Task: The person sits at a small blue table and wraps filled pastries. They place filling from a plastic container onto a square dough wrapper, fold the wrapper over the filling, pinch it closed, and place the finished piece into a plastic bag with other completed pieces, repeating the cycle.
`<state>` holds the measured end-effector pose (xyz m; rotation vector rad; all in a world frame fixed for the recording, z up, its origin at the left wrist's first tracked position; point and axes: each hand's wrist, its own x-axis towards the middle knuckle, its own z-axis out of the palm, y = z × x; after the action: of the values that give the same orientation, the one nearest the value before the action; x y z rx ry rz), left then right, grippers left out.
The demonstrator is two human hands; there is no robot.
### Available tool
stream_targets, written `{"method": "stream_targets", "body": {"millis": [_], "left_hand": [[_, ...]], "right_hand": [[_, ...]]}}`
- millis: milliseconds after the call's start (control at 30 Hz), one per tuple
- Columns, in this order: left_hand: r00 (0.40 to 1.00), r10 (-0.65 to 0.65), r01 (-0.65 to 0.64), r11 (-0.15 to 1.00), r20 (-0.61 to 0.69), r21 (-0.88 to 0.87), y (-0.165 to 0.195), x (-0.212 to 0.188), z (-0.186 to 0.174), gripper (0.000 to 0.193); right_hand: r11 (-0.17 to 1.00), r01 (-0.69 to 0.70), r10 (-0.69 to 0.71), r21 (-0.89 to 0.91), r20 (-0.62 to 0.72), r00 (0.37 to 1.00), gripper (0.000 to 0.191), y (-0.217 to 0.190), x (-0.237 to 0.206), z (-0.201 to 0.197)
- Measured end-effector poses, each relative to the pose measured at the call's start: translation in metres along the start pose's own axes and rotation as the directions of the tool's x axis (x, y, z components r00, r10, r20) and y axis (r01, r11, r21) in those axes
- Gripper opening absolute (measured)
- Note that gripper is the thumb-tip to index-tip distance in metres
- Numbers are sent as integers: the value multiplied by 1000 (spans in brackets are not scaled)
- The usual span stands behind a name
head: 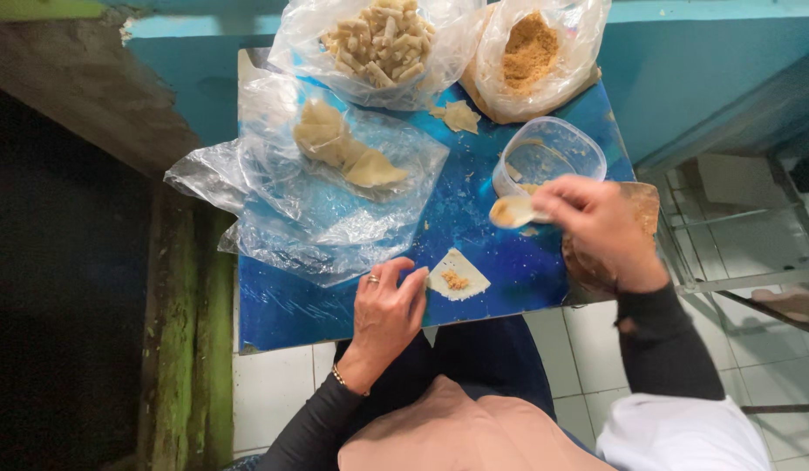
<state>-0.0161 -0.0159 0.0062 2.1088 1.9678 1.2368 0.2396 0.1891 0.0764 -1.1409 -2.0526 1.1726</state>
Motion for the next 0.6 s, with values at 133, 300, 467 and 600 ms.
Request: {"method": "stream_targets", "body": {"millis": [133, 300, 467, 600], "left_hand": [[999, -52, 52, 998, -7, 37, 3, -2, 1, 23], [996, -88, 88, 996, 6, 20, 5, 2, 3, 16], [989, -145, 145, 989, 9, -33, 7, 4, 6, 14], [986, -167, 167, 984, -1, -60, 10, 7, 9, 11]], "right_hand": [[974, 215, -224, -68, -192, 956, 13, 27, 78, -43], [559, 43, -483, -828, -283, 829, 11, 58, 180, -51], [167, 73, -675, -983, -60, 735, 12, 40, 203, -10], [382, 282, -693, -880, -71, 717, 7, -3, 106, 12]]}}
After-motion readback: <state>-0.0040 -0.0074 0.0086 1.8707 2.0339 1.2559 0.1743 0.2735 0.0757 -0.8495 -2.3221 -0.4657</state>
